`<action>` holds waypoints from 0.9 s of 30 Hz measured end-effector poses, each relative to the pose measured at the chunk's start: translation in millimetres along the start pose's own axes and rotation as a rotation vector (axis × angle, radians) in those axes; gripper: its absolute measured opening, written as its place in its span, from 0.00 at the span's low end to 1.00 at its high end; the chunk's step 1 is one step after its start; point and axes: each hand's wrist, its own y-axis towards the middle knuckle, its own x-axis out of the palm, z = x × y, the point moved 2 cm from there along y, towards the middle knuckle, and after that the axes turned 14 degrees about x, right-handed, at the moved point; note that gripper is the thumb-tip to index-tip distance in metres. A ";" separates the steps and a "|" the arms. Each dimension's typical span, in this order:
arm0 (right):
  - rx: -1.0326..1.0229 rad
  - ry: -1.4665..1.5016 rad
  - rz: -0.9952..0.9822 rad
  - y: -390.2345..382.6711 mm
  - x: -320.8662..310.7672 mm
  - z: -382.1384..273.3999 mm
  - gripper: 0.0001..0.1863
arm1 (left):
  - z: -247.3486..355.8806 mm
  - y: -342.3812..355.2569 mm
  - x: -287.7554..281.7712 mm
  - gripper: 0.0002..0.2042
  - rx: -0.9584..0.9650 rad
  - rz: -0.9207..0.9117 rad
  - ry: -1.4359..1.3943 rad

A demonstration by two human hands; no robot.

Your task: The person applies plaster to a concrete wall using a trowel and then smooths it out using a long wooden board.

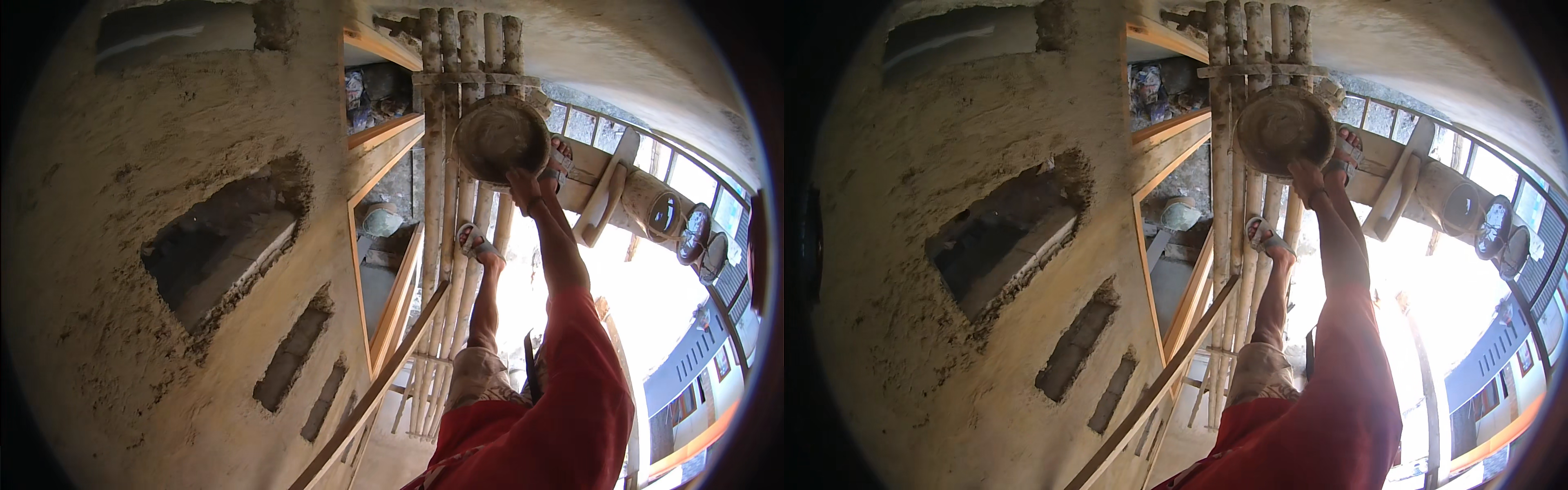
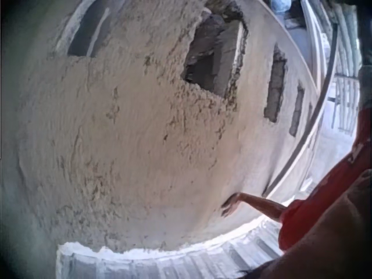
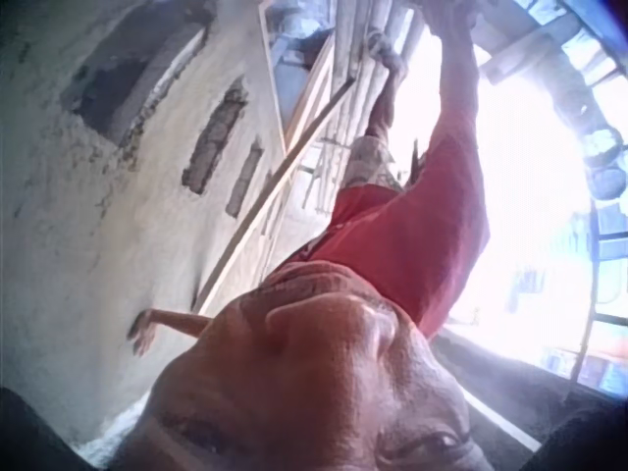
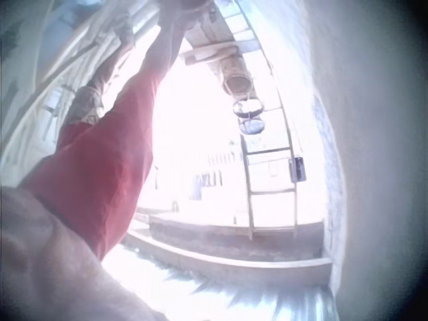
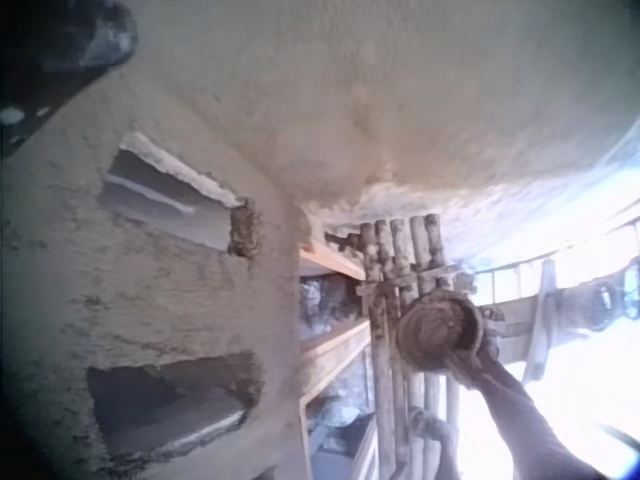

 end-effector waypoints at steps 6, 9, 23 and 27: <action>0.729 0.715 -0.270 -71.0 -36.1 -14.2 0.13 | 3.4 2.1 -12.7 0.33 0.002 -0.043 0.029; 0.538 0.955 -0.241 -86.4 -63.1 -59.8 0.12 | 15.0 0.7 -29.3 0.34 -0.033 -0.100 0.020; -0.600 1.840 0.118 -193.4 -415.7 -502.8 0.18 | 20.6 32.6 -49.3 0.35 -0.163 -0.099 -0.017; -0.777 1.798 0.439 -232.8 -522.4 -594.3 0.23 | 14.4 33.5 -54.7 0.36 -0.179 -0.138 -0.061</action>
